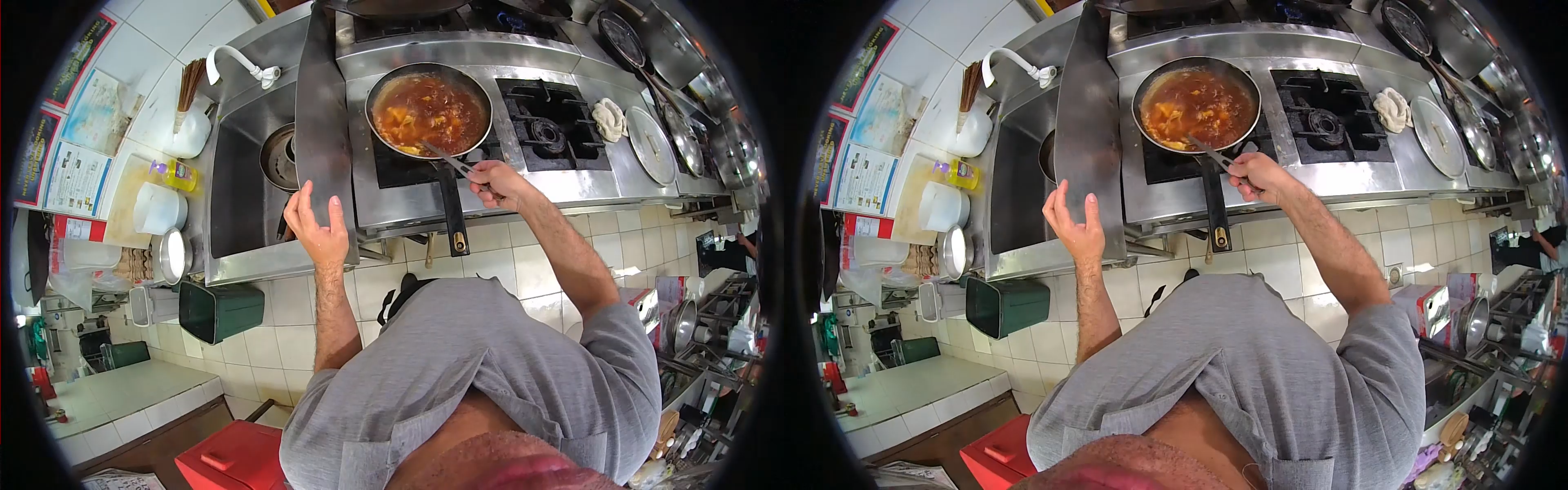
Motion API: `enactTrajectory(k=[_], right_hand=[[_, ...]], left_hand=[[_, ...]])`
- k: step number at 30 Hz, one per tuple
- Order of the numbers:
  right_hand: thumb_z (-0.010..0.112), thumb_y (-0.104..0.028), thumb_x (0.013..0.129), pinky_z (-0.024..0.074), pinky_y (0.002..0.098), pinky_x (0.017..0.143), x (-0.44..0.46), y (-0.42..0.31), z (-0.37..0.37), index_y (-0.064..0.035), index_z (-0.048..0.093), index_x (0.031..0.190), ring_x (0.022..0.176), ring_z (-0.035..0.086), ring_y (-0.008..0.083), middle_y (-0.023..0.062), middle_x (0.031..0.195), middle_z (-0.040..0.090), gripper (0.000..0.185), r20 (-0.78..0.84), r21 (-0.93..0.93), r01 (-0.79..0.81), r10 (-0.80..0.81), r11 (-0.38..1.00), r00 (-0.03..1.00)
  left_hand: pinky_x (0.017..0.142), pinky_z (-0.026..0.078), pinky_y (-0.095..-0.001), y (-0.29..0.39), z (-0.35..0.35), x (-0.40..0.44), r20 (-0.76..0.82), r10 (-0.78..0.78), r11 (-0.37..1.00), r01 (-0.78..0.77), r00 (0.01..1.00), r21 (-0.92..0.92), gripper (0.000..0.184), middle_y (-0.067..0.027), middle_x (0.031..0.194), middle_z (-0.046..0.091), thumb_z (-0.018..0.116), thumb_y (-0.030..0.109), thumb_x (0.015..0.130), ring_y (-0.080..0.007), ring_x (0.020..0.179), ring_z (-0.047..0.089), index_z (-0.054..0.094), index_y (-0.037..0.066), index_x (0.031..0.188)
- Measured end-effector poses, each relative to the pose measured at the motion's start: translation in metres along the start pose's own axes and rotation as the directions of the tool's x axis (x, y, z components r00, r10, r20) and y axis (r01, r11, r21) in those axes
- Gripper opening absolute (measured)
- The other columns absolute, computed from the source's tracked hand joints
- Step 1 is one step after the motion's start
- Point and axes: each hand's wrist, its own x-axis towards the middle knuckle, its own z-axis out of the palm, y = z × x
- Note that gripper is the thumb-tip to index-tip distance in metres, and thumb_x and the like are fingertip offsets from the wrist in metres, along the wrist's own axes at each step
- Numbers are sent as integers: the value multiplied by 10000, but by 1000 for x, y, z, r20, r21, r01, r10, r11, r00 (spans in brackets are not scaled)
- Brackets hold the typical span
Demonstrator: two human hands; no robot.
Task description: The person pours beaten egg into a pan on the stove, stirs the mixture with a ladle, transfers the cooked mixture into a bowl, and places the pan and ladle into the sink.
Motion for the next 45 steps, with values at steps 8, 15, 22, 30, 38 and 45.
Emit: enactTrajectory(k=[8, 15, 22, 30, 38, 45], right_hand=[[441, -85, 853, 442, 441, 483, 6, 20, -41, -72, 456, 927, 552, 575, 350, 182, 660, 584, 76, 67, -951, 285, -819, 120, 570], [460, -86, 794, 493, 457, 578, 7, -36, -80, -102, 409, 1104, 711, 613, 365, 162, 803, 606, 314, 60, -968, -153, -779, -198, 624], [459, -124, 822, 502, 452, 639, 1, -69, -93, -157, 398, 1214, 782, 622, 332, 161, 842, 624, 397, -2, -934, -234, -649, -271, 761], [535, -160, 822, 471, 388, 795, -21, -75, -118, -69, 520, 1194, 891, 606, 330, 214, 921, 622, 382, -33, -997, 5, -476, 79, 879], [526, -170, 842, 376, 284, 402, -48, -74, -51, -36, 484, 1229, 454, 456, 127, 56, 566, 492, 412, -243, -910, -150, -203, 387, 949], [480, -128, 882, 190, 234, 290, -45, -56, -19, -37, 532, 903, 326, 283, 60, 2, 511, 411, 106, -140, -657, -81, -16, 749, 990]], left_hand=[[873, 381, -378, -1, 0, 0, 6, 13, 1000, -13, 1000, 5, 442, -132, 1101, 428, 628, 94, 778, -272, 1027, 440, 485, 40, 1192], [877, 384, -372, -3, 2, -1, -10, 13, 999, -12, 1000, 32, 421, -130, 1105, 437, 620, 95, 785, -270, 1030, 442, 494, 41, 1183], [874, 386, -372, -2, 1, -1, -13, 23, 999, -22, 1000, 44, 406, -132, 1100, 442, 613, 99, 791, -270, 1025, 445, 499, 38, 1176], [878, 382, -374, -3, 2, 0, -9, 15, 999, -15, 1000, 34, 397, -136, 1099, 445, 611, 103, 794, -273, 1027, 447, 503, 33, 1169], [882, 379, -377, -4, 1, -2, 0, -5, 1000, 5, 1000, 9, 397, -139, 1098, 443, 616, 102, 792, -276, 1027, 449, 504, 26, 1166], [875, 381, -373, -3, 1, -1, -4, 24, 1000, -24, 1000, 5, 402, -139, 1091, 443, 618, 99, 791, -273, 1022, 449, 500, 22, 1168]])
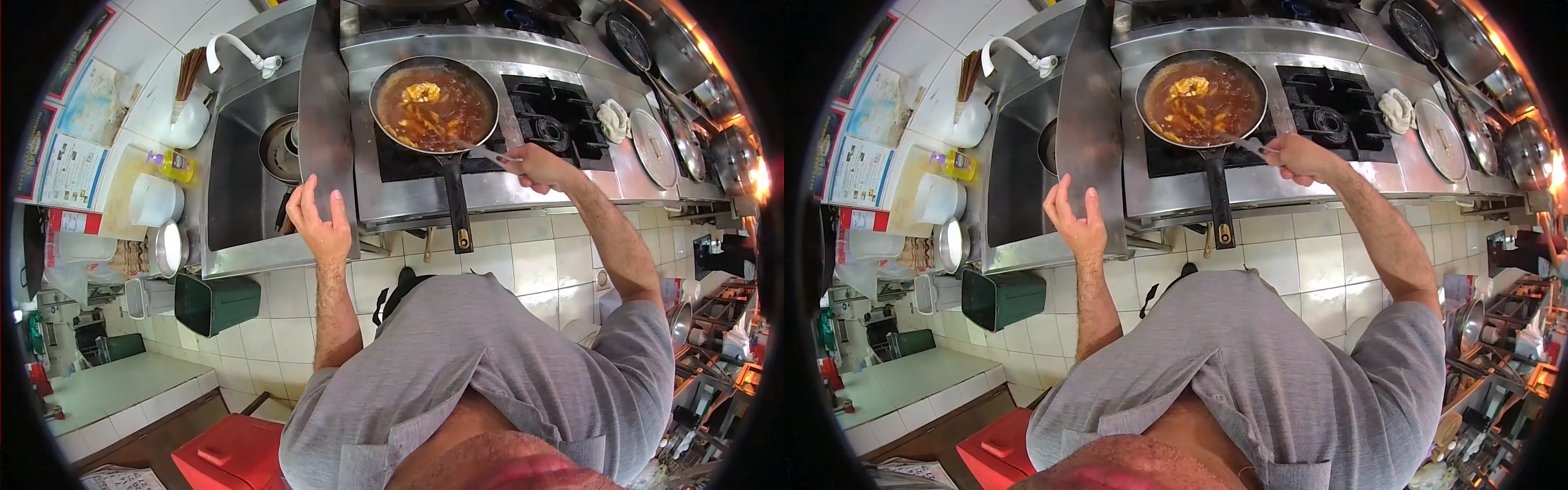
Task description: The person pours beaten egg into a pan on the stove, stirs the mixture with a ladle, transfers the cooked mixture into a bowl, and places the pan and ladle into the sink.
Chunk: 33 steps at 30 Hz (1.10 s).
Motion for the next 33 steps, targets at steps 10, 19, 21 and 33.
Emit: enactTrajectory(k=[10, 19, 21, 33], right_hand=[[485, -158, 892, 260, 227, 329, 23, 23, 60, -47, 504, 900, 379, 370, 76, -3, 566, 464, 113, 139, 630, -13, -96, 776, 986], [464, -20, 777, 462, 475, 557, -12, 45, 28, -77, 478, 1035, 697, 595, 385, 188, 726, 586, 265, -433, -753, 84, -588, 652, 683], [477, -12, 746, 467, 466, 549, 9, 53, 16, -80, 459, 1062, 682, 601, 373, 170, 738, 593, 323, -436, -804, 71, -666, 591, 606], [528, -155, 852, 267, 278, 319, 90, 30, -22, -27, 600, 967, 349, 381, 112, 42, 532, 490, 186, -286, 104, 125, -91, 987, 954]], left_hand=[[800, 378, -359, 20, -6, 0, -52, 126, 954, -106, 991, 282, 341, -115, 1033, 489, 636, 86, 761, -266, 970, 450, 560, 46, 1090], [672, 416, -327, 30, 34, -84, 572, -131, 924, 309, 810, -226, 180, -53, 775, 577, 628, 67, 761, -188, 673, 520, 590, 30, 933], [652, 428, -320, 5, 56, -119, 765, -254, 811, 561, 592, -164, 192, -69, 787, 586, 629, 77, 764, -177, 663, 527, 589, 21, 943], [709, 446, -342, -89, 158, -223, 910, -401, -311, 950, -107, -25, 454, -29, 960, 548, 576, 385, 847, -182, 816, 534, 446, 90, 1167]])
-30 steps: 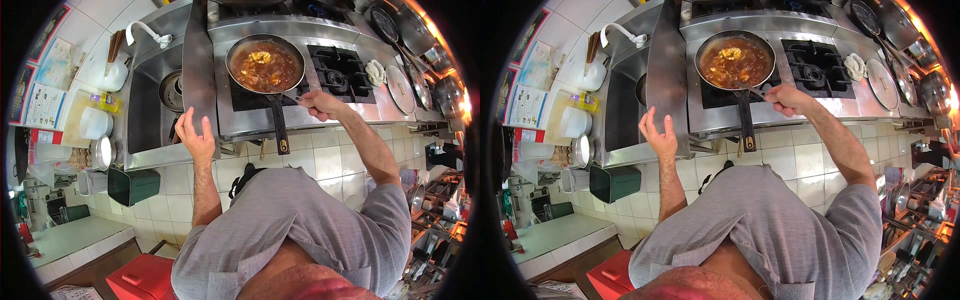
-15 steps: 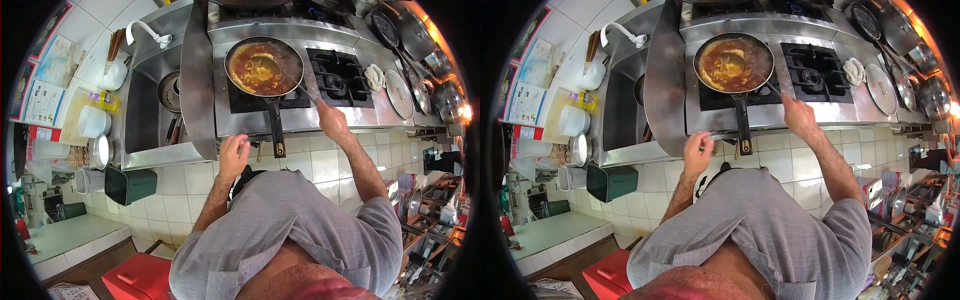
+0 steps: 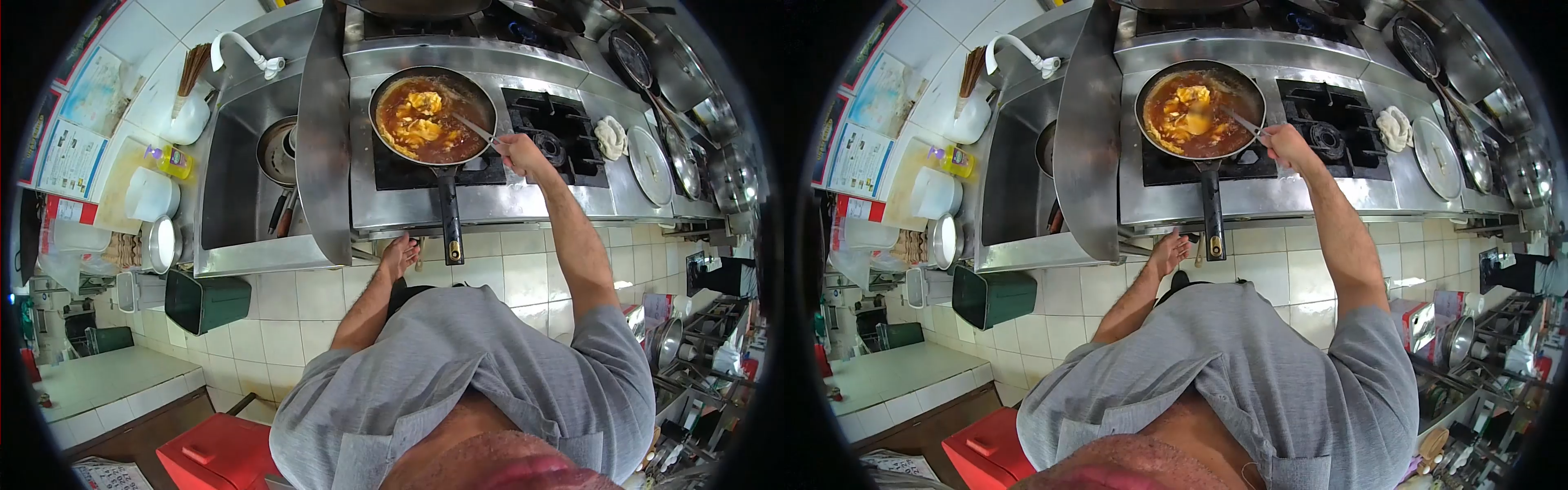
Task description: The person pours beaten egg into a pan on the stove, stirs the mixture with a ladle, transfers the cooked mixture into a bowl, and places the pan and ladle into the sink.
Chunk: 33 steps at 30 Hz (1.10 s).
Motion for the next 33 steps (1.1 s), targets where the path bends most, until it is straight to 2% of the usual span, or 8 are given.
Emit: enactTrajectory(k=[12, 16, 17, 18, 22, 24, 30, 33], right_hand=[[540, -138, 866, 169, 211, 295, -34, 1, -7, -40, 562, 997, 351, 267, 41, -21, 517, 421, 165, 396, 291, -188, 61, 938, 916], [532, -159, 863, 345, 293, 403, -50, 14, -29, -53, 596, 928, 411, 462, 149, 30, 510, 500, 140, 228, -209, 266, -218, 941, 949], [527, -150, 857, 383, 337, 450, -67, 11, -35, -72, 590, 936, 476, 517, 215, 63, 529, 526, 127, 69, -473, 423, -446, 773, 892], [523, -142, 852, 422, 381, 496, -78, 4, -39, -92, 585, 944, 540, 572, 282, 97, 549, 552, 122, -16, -716, 460, -670, 525, 742], [517, -108, 823, 450, 430, 561, -75, -8, -48, -136, 555, 1011, 687, 596, 338, 134, 702, 599, 193, -52, -878, 244, -589, 412, 807], [527, -77, 783, 462, 428, 563, -52, -3, -48, -140, 501, 1088, 708, 606, 317, 121, 790, 613, 313, -82, -892, 272, -721, 361, 688], [507, -104, 796, 498, 424, 655, -22, -8, -50, -167, 449, 1227, 784, 614, 323, 137, 844, 622, 440, -99, -940, 112, -573, 323, 814], [518, -147, 834, 490, 422, 760, -44, -24, -55, -123, 532, 1172, 867, 612, 325, 196, 932, 619, 339, -187, -778, 17, -257, 628, 948]], left_hand=[[785, 429, -380, 1, 10, 15, 75, 71, 927, -38, 995, -374, 342, -56, 1002, 582, 504, 433, 871, -201, 881, 551, 492, 111, 987], [808, 422, -379, 1, 9, 18, 138, 103, 913, -39, 985, -406, 316, -57, 1004, 587, 478, 399, 892, -207, 908, 542, 520, 97, 976], [822, 418, -374, 0, 9, 18, 147, 97, 903, -25, 984, -429, 316, -59, 1006, 593, 476, 381, 896, -207, 933, 536, 540, 82, 976], [822, 418, -374, 0, 10, 18, 146, 98, 900, -25, 984, -434, 316, -59, 1006, 593, 476, 381, 896, -207, 933, 536, 540, 82, 976], [809, 426, -382, 1, 14, 15, 179, 125, 879, -25, 976, -477, 310, -67, 987, 597, 475, 357, 898, -207, 910, 546, 527, 67, 994], [803, 434, -392, 2, 17, 17, 179, 144, 865, -36, 973, -501, 297, -75, 966, 597, 460, 340, 908, -213, 896, 551, 515, 60, 989], [784, 474, -364, -2, 10, 31, 141, 167, 786, -45, 976, -617, 195, -101, 892, 604, 487, 212, 904, -213, 851, 577, 538, 30, 952], [778, 480, -347, -6, 12, 34, 71, 195, 771, -108, 978, -627, 145, -101, 885, 606, 493, 161, 898, -211, 862, 583, 546, 33, 941]])
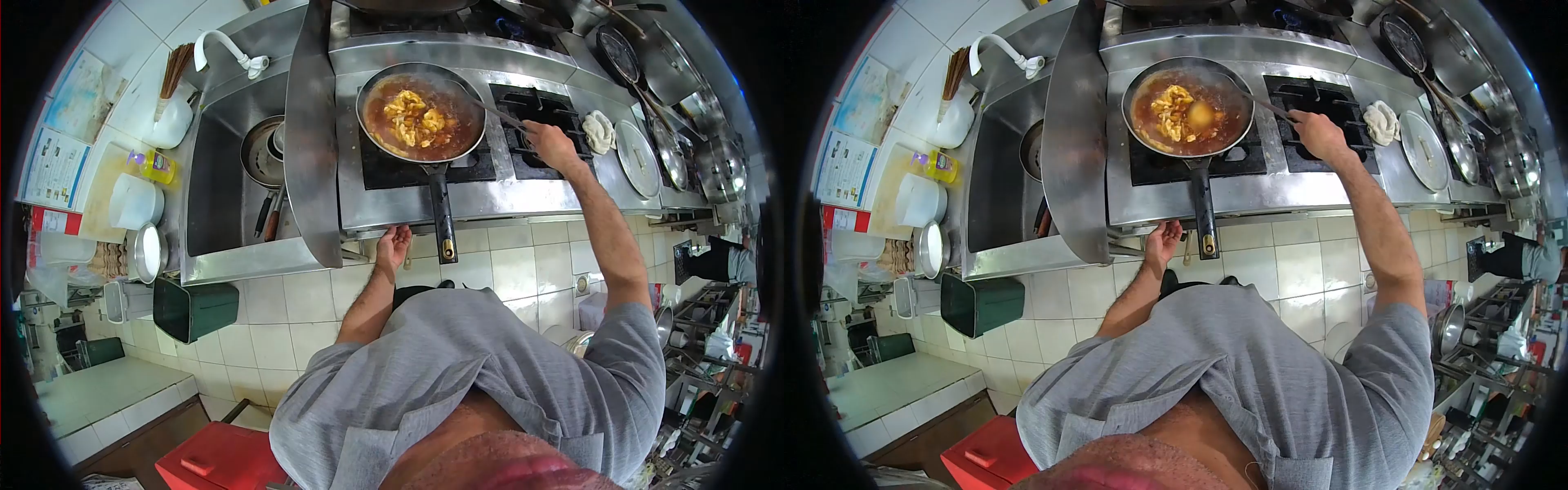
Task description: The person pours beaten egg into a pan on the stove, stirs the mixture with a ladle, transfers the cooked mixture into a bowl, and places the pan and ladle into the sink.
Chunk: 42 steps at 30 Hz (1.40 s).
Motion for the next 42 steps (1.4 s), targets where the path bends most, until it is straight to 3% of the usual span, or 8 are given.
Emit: enactTrajectory(k=[15, 21, 24, 25, 29, 37, 39, 42], right_hand=[[547, -126, 835, 234, 248, 305, -40, -43, 23, -24, 551, 1039, 339, 337, 67, 8, 517, 454, 228, 579, 695, -373, -171, 614, 797], [518, -93, 843, 250, 215, 338, -57, -74, 79, -36, 507, 892, 377, 348, 52, 5, 559, 460, 75, 339, 906, -251, -230, 341, 912], [485, -84, 848, 412, 352, 445, -64, -59, 97, -35, 506, 981, 515, 547, 245, 113, 639, 563, 143, -72, 704, 207, -221, 680, 973], [471, -84, 850, 455, 415, 506, -68, -57, 96, -39, 501, 1015, 604, 598, 324, 152, 692, 594, 174, -405, 358, 453, -302, 816, 863], [449, -73, 844, 454, 501, 642, -66, -46, 59, -57, 484, 1072, 783, 580, 404, 194, 846, 610, 231, -263, 247, 219, -152, 944, 953], [495, -96, 808, 452, 439, 543, -1, -13, 95, -33, 562, 982, 639, 599, 336, 147, 646, 585, 197, -399, 221, 246, -143, 944, 906], [507, -98, 835, 341, 322, 370, 3, -28, 81, -12, 579, 1022, 396, 469, 177, 74, 537, 526, 218, 127, 698, -139, 70, 702, 990], [499, -88, 847, 224, 243, 333, 3, -41, 78, -24, 589, 990, 376, 337, 57, -10, 508, 443, 181, 230, 791, -197, 18, 579, 973]], left_hand=[[648, 465, -259, -2, 9, -1, -27, 273, 923, -254, 962, 289, 75, -30, 760, 605, 586, 8, 791, -147, 688, 567, 583, 82, 781], [563, 422, -258, -3, -3, 17, 14, 396, 797, -351, 918, 491, 95, -15, 681, 567, 646, 31, 748, -130, 614, 526, 575, 94, 743], [535, 401, -261, -4, -7, 22, 88, 487, 671, -437, 869, 599, 96, -17, 641, 544, 657, 69, 742, -127, 574, 504, 569, 98, 720], [546, 400, -258, -4, -7, 21, 49, 460, 651, -374, 887, 660, 84, -17, 665, 549, 652, 118, 764, -125, 593, 510, 571, 102, 749], [454, 374, -257, -17, 26, -9, -278, 264, 825, -67, 924, 562, 205, 16, 668, 516, 638, 243, 827, -108, 533, 465, 483, 140, 739], [779, 493, -372, -14, 137, -113, 363, -437, 887, 327, 823, 326, 604, -117, 994, 616, 291, 584, 877, -228, 915, 595, 542, 70, 1070], [687, 481, -335, -8, 154, -119, 311, -419, 886, 309, 853, 345, 539, -74, 882, 602, 342, 545, 888, -203, 790, 583, 538, 65, 1036], [539, 381, -285, -12, 176, -125, 337, -481, 872, 400, 810, 283, 392, -25, 709, 479, 443, 461, 893, -150, 597, 458, 504, 77, 948]])
